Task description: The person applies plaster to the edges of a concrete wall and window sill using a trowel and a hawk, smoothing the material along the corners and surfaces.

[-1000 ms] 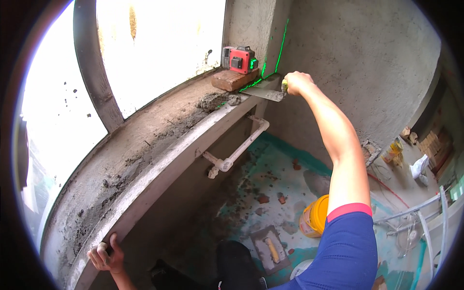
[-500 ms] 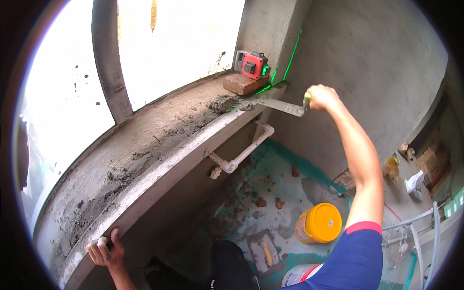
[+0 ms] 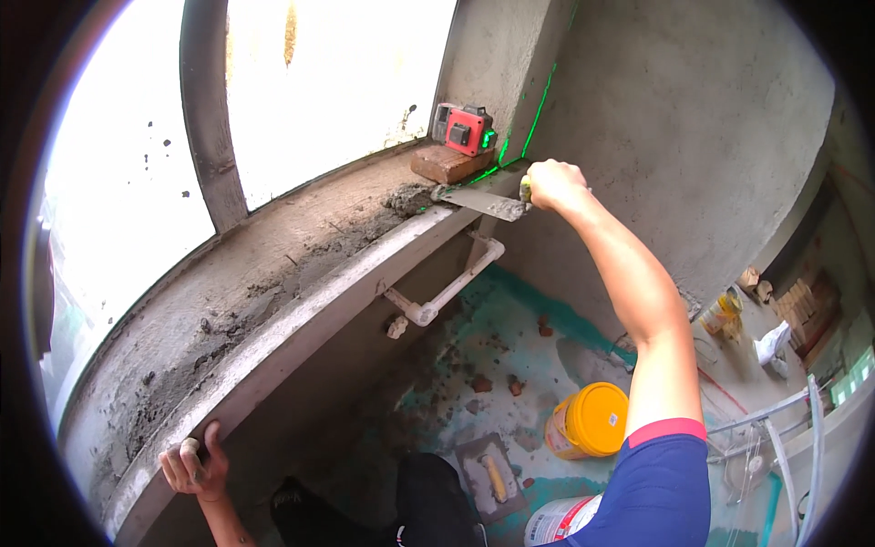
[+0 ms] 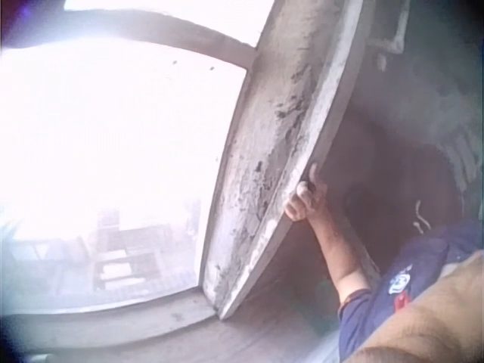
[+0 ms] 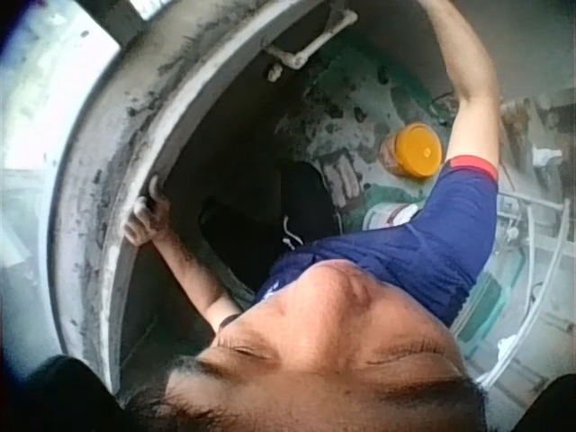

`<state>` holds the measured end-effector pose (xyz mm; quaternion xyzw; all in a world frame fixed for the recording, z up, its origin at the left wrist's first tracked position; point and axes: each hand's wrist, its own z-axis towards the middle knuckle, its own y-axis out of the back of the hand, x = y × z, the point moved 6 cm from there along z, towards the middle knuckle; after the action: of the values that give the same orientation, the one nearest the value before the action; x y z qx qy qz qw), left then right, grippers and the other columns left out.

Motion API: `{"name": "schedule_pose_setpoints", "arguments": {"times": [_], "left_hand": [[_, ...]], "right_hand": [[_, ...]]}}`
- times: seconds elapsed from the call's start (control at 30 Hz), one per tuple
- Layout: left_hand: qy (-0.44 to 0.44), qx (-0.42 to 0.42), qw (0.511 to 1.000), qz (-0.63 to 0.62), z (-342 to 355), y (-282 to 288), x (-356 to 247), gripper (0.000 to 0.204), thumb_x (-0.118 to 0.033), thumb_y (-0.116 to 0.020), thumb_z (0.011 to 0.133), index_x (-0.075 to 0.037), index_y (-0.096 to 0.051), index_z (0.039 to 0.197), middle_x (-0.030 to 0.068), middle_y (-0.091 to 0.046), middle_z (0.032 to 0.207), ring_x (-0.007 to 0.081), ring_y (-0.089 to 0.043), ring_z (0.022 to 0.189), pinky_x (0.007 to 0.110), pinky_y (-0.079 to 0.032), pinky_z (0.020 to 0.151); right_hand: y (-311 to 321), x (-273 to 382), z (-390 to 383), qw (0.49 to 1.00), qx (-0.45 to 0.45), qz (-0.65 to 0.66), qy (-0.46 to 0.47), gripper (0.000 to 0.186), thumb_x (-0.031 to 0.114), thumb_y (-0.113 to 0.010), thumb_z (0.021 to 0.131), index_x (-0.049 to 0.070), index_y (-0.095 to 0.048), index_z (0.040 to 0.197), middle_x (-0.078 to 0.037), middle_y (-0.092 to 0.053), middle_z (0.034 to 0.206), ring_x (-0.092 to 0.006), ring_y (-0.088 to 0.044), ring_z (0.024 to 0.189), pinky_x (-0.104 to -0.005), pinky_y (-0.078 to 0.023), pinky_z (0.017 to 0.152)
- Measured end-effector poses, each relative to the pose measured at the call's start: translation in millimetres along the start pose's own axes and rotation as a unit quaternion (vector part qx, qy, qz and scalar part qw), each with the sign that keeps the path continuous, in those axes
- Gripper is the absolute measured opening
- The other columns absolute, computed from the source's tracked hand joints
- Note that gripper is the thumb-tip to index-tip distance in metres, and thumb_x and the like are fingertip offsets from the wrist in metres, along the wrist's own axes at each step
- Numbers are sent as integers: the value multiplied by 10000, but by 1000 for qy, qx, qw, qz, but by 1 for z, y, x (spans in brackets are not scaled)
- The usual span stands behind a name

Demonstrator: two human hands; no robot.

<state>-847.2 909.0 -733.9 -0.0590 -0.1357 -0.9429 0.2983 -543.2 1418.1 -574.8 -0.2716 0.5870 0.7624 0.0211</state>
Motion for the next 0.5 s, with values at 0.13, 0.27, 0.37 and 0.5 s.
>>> {"name": "schedule_pose_setpoints", "arguments": {"times": [0.13,0.27,0.37,0.5], "left_hand": [[-1,-5,1000,1,-5,-1,2,408,-347,-801,737,-75,-501,689,70,-513,630,286,-522,558,362,-417,516],[-9,-14,1000,-3,7,0,-3,422,-364,-810,721,-68,-509,715,55,-489,626,261,-488,530,344,-389,500],[-18,-5,1000,-5,4,1,-1,421,-362,-809,724,-69,-506,718,54,-491,626,258,-486,527,342,-389,500],[-12,-10,1000,-8,3,-1,-2,420,-367,-804,728,-72,-506,717,51,-489,625,256,-482,522,339,-382,493]], "right_hand": [[-5,-37,3,999,-18,-18,-30,203,120,-625,737,79,-698,922,-136,-692,951,-291,-669,914,-398,-535,788],[-5,-30,-1,999,-15,8,-31,205,128,-607,729,75,-698,905,-149,-691,933,-288,-669,913,-397,-536,781],[-20,-13,1,997,-37,57,-35,230,143,-603,741,123,-676,959,-138,-683,954,-312,-653,935,-425,-518,810],[-33,12,11,998,-47,31,-10,190,102,-612,758,97,-696,928,-169,-684,929,-316,-671,893,-410,-539,787]]}}
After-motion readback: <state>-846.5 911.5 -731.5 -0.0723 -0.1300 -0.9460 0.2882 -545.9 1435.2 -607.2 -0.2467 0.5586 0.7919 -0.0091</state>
